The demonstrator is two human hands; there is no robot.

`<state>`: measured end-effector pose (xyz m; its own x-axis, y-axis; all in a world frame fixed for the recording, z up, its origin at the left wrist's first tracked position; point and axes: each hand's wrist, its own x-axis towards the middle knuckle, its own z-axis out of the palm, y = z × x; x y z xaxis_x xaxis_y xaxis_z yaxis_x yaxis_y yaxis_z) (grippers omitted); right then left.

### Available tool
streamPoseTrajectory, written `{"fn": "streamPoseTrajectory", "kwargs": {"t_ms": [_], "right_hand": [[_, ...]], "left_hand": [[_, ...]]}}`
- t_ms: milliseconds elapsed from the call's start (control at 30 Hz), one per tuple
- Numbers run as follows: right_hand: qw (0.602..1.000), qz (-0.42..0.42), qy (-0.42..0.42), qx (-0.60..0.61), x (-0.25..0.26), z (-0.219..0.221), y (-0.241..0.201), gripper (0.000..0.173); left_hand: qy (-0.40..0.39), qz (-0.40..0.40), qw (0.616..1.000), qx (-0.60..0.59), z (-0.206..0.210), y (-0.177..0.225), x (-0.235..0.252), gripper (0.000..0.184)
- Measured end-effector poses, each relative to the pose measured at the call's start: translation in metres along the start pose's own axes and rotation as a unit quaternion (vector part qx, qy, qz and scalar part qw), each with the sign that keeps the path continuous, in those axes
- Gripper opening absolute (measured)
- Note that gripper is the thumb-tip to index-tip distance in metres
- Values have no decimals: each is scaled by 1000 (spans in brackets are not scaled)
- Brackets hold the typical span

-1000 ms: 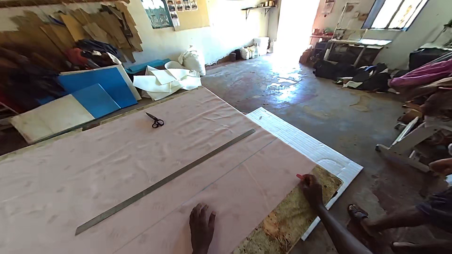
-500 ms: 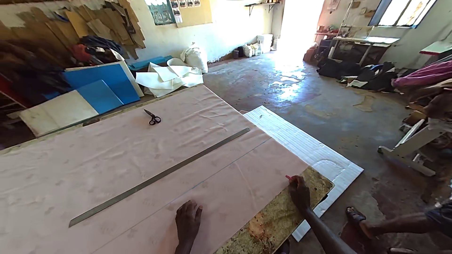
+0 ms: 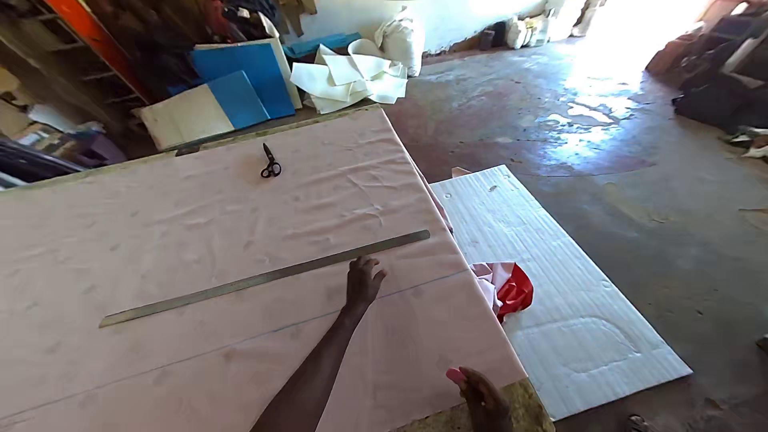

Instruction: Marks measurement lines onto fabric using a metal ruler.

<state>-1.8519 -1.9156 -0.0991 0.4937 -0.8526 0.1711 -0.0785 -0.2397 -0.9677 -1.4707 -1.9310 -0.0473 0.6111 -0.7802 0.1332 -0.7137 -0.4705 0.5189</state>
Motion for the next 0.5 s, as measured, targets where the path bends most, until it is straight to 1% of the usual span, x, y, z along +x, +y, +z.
{"fn": "streamPoseTrajectory", "kwargs": {"t_ms": [67,133,233,300,367,433,500], "right_hand": [[999,-23,-24,-17,38,-11,10,19],[998,-37,-48,-30,79,-21,19,16],[994,-67,-73,-37,128,-24,33,15],[994,-70,-83,-25,148,-22,41,14],[994,-51,-92,-17,158,-19,48,14],[994,-33,-99,-31,166,-16,52,14],[993,-32,-106,-35,178,-12,50,14]], "left_hand": [[-33,-8,999,17,11,24,33,39],[-62,-13,996,57,28,28,72,43],[-107,-41,987,109,39,34,114,48],[-145,-59,978,139,41,35,132,50],[-170,-69,971,152,43,31,145,47],[-181,-75,970,144,45,27,152,44],[-196,-76,969,127,43,23,158,42]]}}
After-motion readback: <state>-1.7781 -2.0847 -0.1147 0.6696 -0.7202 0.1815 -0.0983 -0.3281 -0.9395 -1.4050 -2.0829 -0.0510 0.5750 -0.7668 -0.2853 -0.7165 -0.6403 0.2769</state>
